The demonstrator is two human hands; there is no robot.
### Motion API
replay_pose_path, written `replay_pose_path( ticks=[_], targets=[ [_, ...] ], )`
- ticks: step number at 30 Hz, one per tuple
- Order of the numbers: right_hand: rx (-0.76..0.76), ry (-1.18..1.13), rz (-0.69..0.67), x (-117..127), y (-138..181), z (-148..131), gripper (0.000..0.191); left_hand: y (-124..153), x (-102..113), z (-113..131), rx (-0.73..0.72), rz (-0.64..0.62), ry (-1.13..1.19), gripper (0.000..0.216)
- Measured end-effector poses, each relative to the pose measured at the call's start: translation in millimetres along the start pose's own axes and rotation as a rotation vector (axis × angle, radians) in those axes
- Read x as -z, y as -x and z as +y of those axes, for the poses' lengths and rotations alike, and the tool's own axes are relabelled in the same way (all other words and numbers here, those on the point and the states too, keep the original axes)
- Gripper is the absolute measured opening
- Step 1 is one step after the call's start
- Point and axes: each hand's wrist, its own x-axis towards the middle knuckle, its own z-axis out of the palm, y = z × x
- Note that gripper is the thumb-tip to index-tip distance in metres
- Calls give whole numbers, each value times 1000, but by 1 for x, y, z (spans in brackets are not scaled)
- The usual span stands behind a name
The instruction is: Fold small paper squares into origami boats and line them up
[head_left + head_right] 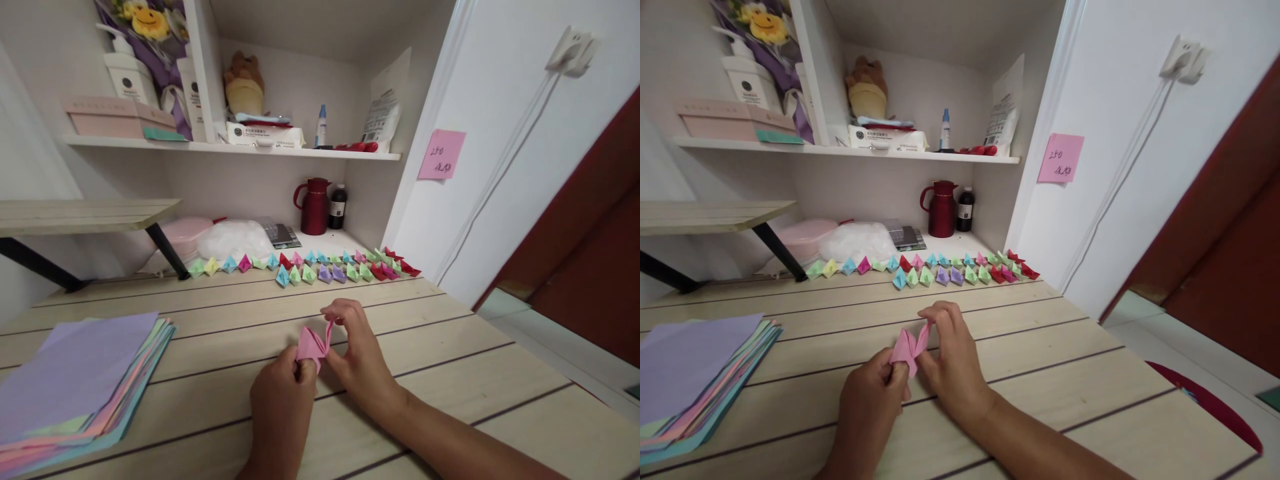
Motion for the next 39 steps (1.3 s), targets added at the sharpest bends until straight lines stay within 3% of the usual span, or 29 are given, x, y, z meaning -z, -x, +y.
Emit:
replay_pose_path(
  ticks=[4,10,13,18,29,34,39],
  targets=[
    [48,68,45,2,3,-3,37,-3,-3,-4,20,3,129,24],
    [108,225,57,1,2,-2,63,-5,3,-1,123,-46,341,26],
    [138,270,90,1,1,-1,58,-5,3,0,160,-47,376,26],
    [131,192,-21,0,3,-6,14,-4,1,-3,89,-2,255,27],
    [160,54,-39,4,2,-11,28,-2,6,3,-86,70,-134,23],
    [136,13,-61,4,1,-2,31,-8,4,-2,-275,150,182,23],
    [160,55,-80,5,0,1,28,-10,9,1,-235,13,501,24]
  ],
)
